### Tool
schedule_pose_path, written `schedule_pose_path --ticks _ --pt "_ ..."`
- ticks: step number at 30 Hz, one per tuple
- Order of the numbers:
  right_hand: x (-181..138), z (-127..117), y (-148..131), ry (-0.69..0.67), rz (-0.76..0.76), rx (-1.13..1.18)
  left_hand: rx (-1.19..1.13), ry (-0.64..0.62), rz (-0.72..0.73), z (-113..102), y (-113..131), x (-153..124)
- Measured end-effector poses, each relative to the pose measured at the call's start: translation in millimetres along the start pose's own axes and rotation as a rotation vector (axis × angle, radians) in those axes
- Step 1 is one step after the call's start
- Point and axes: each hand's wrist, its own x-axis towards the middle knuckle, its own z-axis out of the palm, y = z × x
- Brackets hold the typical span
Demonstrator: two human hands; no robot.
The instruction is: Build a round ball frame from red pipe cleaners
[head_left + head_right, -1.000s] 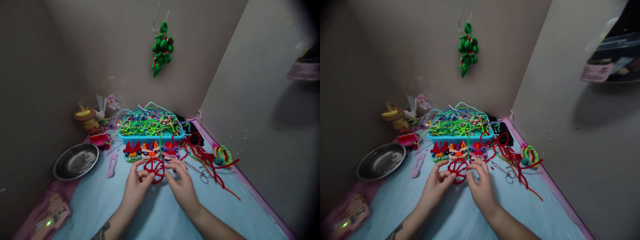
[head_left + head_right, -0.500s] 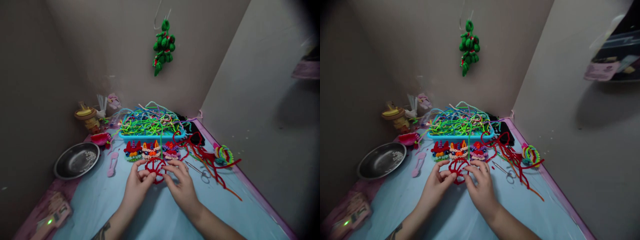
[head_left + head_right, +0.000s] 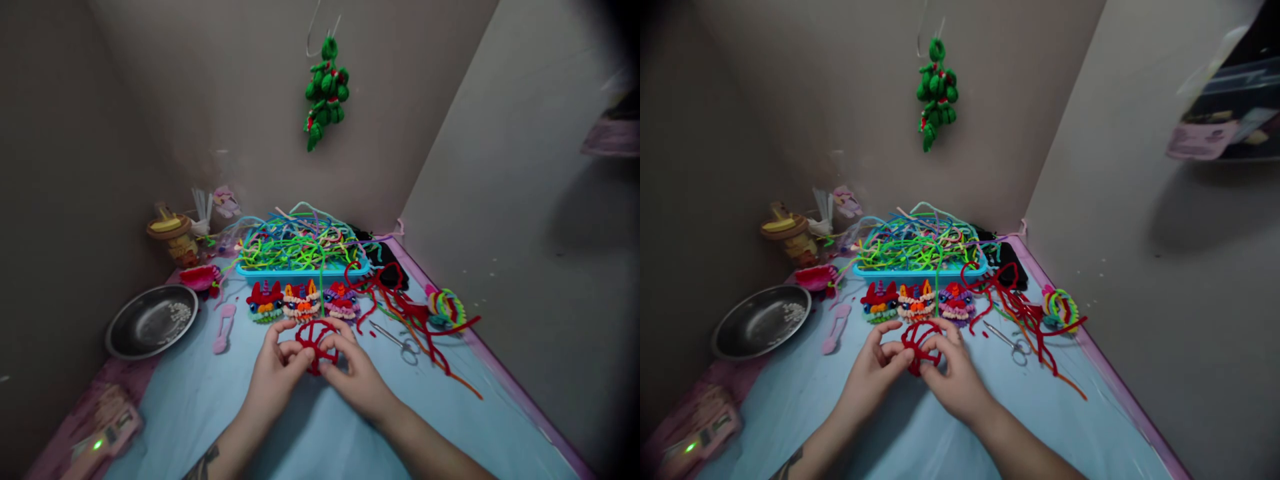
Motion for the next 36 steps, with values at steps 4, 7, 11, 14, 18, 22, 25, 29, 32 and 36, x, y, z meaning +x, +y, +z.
schedule_pose_path --ticks 4,7,11,14,18,22,25,29,32,36 --pt "0.2 1.4 -0.4 -0.057 0.01 0.084 0.024 -0.003 0.02 0.0 -1.2 -0.9" --pt "0.2 2.6 0.0 -0.102 0.023 0.105 0.042 0.013 0.037 1.3 0.0 -1.7" --pt "-0.2 2.3 -1.8 -0.1 0.027 0.078 0.064 0.035 0.058 1.7 1.1 -1.3" --pt "-1.7 1.1 -2.3 -0.045 0.001 -0.013 0.067 0.02 0.053 0.5 -0.3 -0.5" --pt "-4.8 -0.1 1.3 0.102 -0.164 -0.19 0.045 0.023 0.047 -0.6 -2.3 -0.1" --pt "-7.2 -1.2 3.0 0.214 -0.426 -0.36 0.025 0.036 0.049 -0.3 -2.1 0.3" --pt "-8.4 -1.7 0.7 0.251 -0.512 -0.427 0.019 0.029 0.046 0.2 -1.3 0.6" --pt "-10.4 -2.1 -2.7 0.229 -0.563 -0.459 0.018 0.035 0.052 1.1 0.3 0.6" --pt "-11.9 -3.4 -4.5 0.196 -0.601 -0.473 0.004 0.053 0.049 1.7 1.6 0.0" --pt "-13.9 -6.2 -7.9 0.085 -0.623 -0.499 0.017 0.078 0.055 2.4 2.6 -1.4"
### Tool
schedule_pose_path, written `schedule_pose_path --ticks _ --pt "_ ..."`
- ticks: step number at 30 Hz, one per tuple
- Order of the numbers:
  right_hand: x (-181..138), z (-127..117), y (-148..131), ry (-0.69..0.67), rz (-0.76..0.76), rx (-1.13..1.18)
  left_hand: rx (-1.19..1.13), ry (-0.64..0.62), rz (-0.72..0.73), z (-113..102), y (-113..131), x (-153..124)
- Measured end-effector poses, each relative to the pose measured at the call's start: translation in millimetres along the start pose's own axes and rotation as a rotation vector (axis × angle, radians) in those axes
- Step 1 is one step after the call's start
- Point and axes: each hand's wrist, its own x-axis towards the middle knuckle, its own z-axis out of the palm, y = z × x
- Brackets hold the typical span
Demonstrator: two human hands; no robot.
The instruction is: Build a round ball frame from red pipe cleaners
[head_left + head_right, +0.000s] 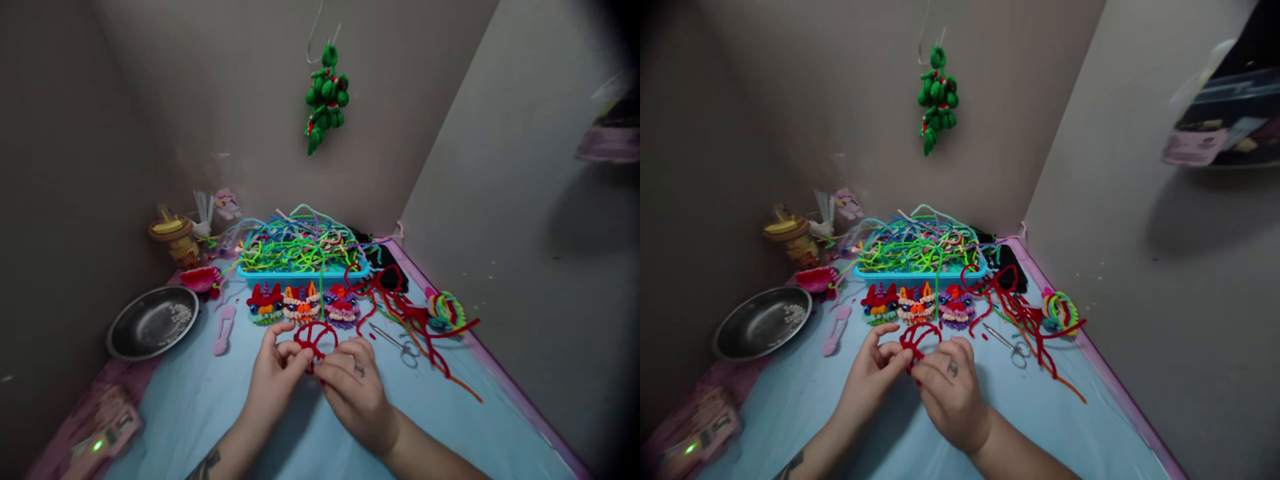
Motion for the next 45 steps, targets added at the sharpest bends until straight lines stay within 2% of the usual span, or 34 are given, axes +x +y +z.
schedule_pose_path --ticks 5,11,13,17,20,27,33,37,40,42,45 --pt "2.2 -2.8 -5.0 -0.093 -0.015 -0.044 0.026 0.013 0.03 1.5 1.0 -2.1" --pt "2.4 -1.4 -2.5 -0.046 0.005 0.096 0.09 -0.01 0.056 2.8 -0.5 -2.3" --pt "2.5 0.3 0.5 -0.008 0.1 0.193 0.132 -0.034 0.059 3.0 -1.5 -2.3" --pt "5.5 4.1 6.2 0.104 0.445 0.337 0.209 -0.108 0.042 2.8 -0.8 -3.0" --pt "9.5 5.9 10.6 0.073 0.63 0.461 0.231 -0.163 0.031 1.6 1.0 -3.2" --pt "14.1 5.5 23.2 -0.06 0.777 0.58 0.266 -0.231 0.083 -3.0 -1.0 -2.5" --pt "12.2 5.8 24.6 -0.178 0.79 0.66 0.471 -0.252 0.271 -9.0 -12.2 -1.5" --pt "12.3 5.6 20.4 -0.196 0.748 0.619 0.583 -0.211 0.41 -12.7 -18.9 -0.2" --pt "12.3 7.6 19.6 -0.133 0.743 0.609 0.625 -0.068 0.48 -13.2 -18.3 0.7" --pt "11.0 10.7 21.4 -0.061 0.769 0.623 0.627 0.031 0.482 -12.1 -14.7 0.3" --pt "7.5 16.1 25.2 0.041 0.794 0.638 0.601 0.05 0.38 -8.7 -7.4 -1.7"
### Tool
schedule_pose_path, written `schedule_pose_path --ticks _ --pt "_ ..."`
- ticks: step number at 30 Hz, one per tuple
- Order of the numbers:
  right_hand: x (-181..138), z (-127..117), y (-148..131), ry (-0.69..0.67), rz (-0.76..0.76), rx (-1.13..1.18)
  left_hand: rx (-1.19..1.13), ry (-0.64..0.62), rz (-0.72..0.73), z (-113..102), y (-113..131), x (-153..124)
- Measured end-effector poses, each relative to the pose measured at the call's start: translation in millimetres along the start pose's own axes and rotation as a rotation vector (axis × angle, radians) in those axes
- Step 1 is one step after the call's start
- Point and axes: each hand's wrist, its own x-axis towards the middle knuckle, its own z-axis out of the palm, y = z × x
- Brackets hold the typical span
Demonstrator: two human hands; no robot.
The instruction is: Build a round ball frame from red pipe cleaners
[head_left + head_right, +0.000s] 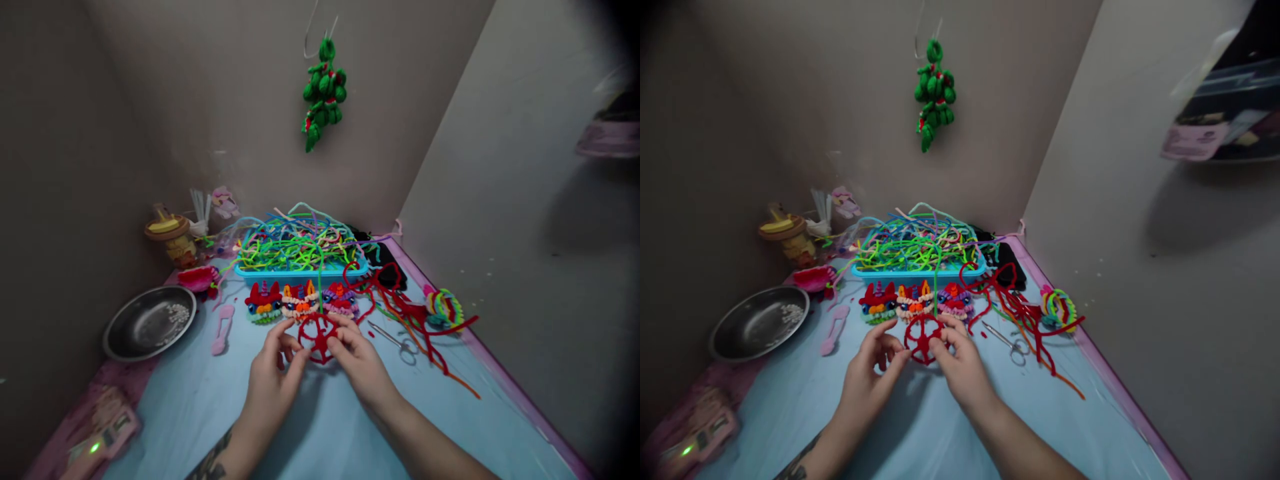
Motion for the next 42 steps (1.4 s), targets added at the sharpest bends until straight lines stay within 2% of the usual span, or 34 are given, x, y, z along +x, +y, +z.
schedule_pose_path --ticks 3,9,13,15,19,22,25,29,42 --pt "-1.0 1.7 4.3 0.035 -0.008 0.02 -0.076 -0.043 -0.125 0.5 8.1 0.5" --pt "-5.5 7.2 1.0 -0.037 -0.014 0.03 -0.36 -0.079 -0.307 4.7 13.8 3.8" --pt "-7.3 6.7 -1.5 0.027 -0.071 -0.048 -0.46 -0.084 -0.386 4.3 11.0 6.7" --pt "-9.2 4.8 -3.1 0.117 -0.168 -0.134 -0.495 -0.087 -0.398 3.3 8.8 7.6" --pt "-14.0 0.1 -7.2 0.249 -0.47 -0.372 -0.55 -0.072 -0.417 1.7 5.2 8.9" --pt "-15.6 -2.3 -8.7 0.249 -0.644 -0.499 -0.572 -0.066 -0.439 1.1 3.8 9.9" --pt "-15.7 -3.8 -8.4 0.195 -0.726 -0.533 -0.578 -0.075 -0.446 0.8 2.6 10.5" --pt "-16.1 -4.8 -8.8 0.115 -0.728 -0.563 -0.597 -0.091 -0.444 0.6 1.5 10.3" --pt "-15.2 -1.5 -9.1 0.069 -0.653 -0.615 -0.633 -0.114 -0.436 1.0 4.6 9.8"
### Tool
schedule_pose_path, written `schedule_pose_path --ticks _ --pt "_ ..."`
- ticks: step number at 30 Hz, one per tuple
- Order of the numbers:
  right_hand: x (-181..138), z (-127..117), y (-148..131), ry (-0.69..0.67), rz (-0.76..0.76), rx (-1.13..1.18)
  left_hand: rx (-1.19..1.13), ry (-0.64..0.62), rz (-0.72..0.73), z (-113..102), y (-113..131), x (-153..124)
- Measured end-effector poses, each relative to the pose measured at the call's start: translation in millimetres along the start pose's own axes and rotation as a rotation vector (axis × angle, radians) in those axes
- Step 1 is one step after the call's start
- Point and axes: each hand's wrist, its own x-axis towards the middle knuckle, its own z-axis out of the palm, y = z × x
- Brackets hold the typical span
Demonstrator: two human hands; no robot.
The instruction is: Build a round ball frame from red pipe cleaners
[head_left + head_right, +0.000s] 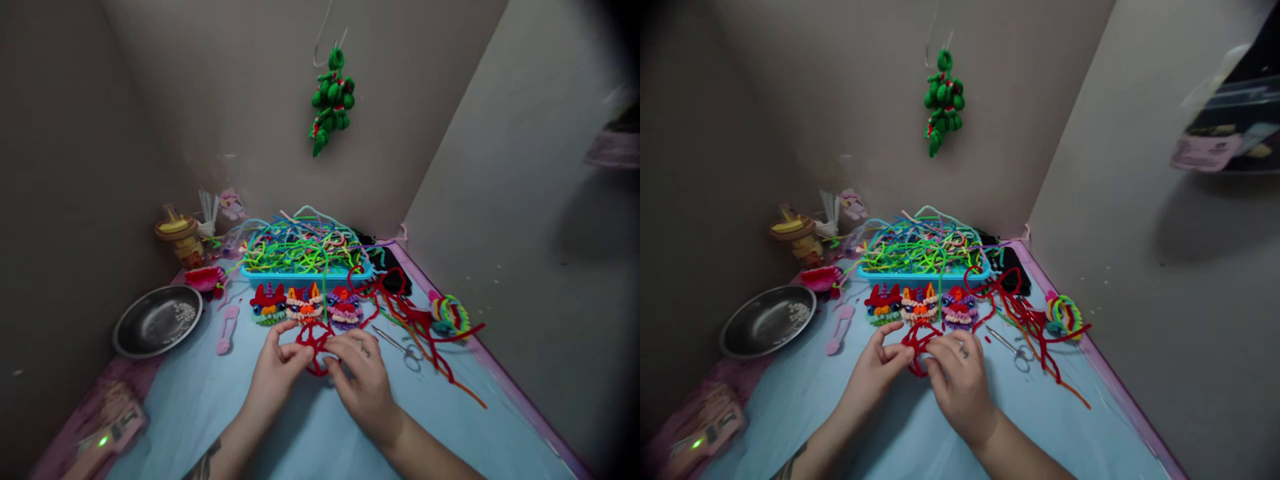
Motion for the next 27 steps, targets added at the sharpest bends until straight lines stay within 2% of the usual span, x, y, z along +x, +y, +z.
schedule_pose_path --ticks 5,11,17,21,27 --pt "0.2 2.1 0.9 -0.041 0.024 0.027 -0.007 -0.02 -0.008 -0.3 -0.5 -0.6" --pt "3.3 1.9 -0.8 -0.103 0.119 0.14 -0.003 -0.033 -0.012 1.6 -0.7 -1.5" --pt "1.7 3.7 -3.6 -0.099 0.271 0.157 0.073 -0.016 0.037 5.0 -1.4 -4.4" --pt "-1.0 6.1 -2.8 -0.092 0.28 0.157 0.092 -0.031 0.072 5.9 -3.1 -6.2" --pt "0.1 6.2 -4.3 -0.168 0.332 0.262 0.157 -0.031 0.131 6.0 -4.7 -7.4"
